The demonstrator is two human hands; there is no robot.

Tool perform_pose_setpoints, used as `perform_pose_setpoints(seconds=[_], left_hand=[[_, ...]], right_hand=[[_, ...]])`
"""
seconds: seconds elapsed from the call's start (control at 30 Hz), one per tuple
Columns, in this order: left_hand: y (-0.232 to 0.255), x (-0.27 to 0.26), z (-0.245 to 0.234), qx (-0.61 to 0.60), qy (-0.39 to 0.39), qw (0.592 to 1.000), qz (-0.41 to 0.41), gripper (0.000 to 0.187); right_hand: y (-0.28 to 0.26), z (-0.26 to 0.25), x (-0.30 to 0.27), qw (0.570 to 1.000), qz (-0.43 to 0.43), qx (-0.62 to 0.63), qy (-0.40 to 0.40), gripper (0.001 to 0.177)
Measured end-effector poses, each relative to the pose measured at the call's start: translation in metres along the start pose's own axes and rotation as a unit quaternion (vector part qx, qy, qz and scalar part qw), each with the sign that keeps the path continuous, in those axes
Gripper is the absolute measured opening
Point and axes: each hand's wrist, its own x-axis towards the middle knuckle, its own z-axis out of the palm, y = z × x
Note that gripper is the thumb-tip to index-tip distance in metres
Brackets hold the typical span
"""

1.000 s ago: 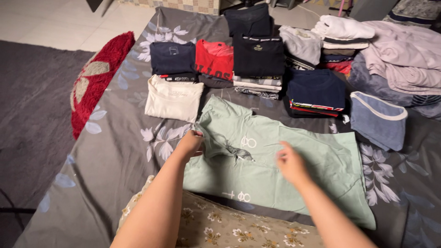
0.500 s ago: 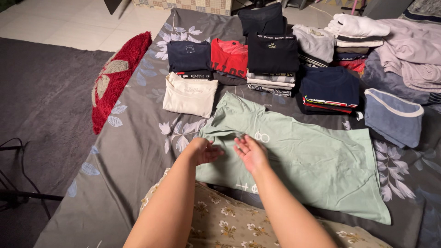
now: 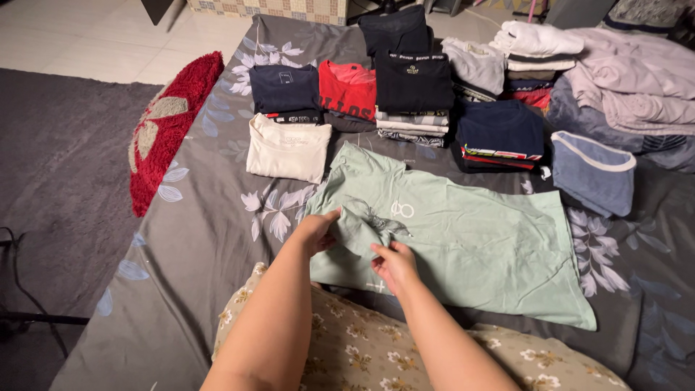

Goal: The person organizes and folds several t-shirts on a bed, smoothing them out and lining them up in neat stacks.

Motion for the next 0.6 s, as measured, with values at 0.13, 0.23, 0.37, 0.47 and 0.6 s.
perform_pose_setpoints(seconds=[0.13,0.23,0.37,0.47,0.6], left_hand=[[0.005,-0.009,-0.011,0.110,0.042,0.993,-0.025,0.063],[0.004,-0.007,-0.014,0.133,0.043,0.985,-0.099,0.074],[-0.001,0.017,-0.008,0.216,0.069,0.970,-0.088,0.076],[-0.012,0.036,-0.014,0.207,0.064,0.976,0.035,0.062],[-0.014,0.040,-0.022,0.184,0.127,0.965,0.141,0.039]], right_hand=[[-0.001,0.000,0.000,0.997,0.033,-0.051,0.038,0.027],[0.002,-0.010,0.006,0.988,0.054,-0.141,0.017,0.027],[-0.002,-0.014,0.007,0.981,0.072,-0.180,0.002,0.030],[-0.008,-0.004,-0.001,0.982,0.055,-0.178,0.014,0.034],[-0.012,-0.003,0.005,0.992,-0.036,-0.117,-0.040,0.041]])
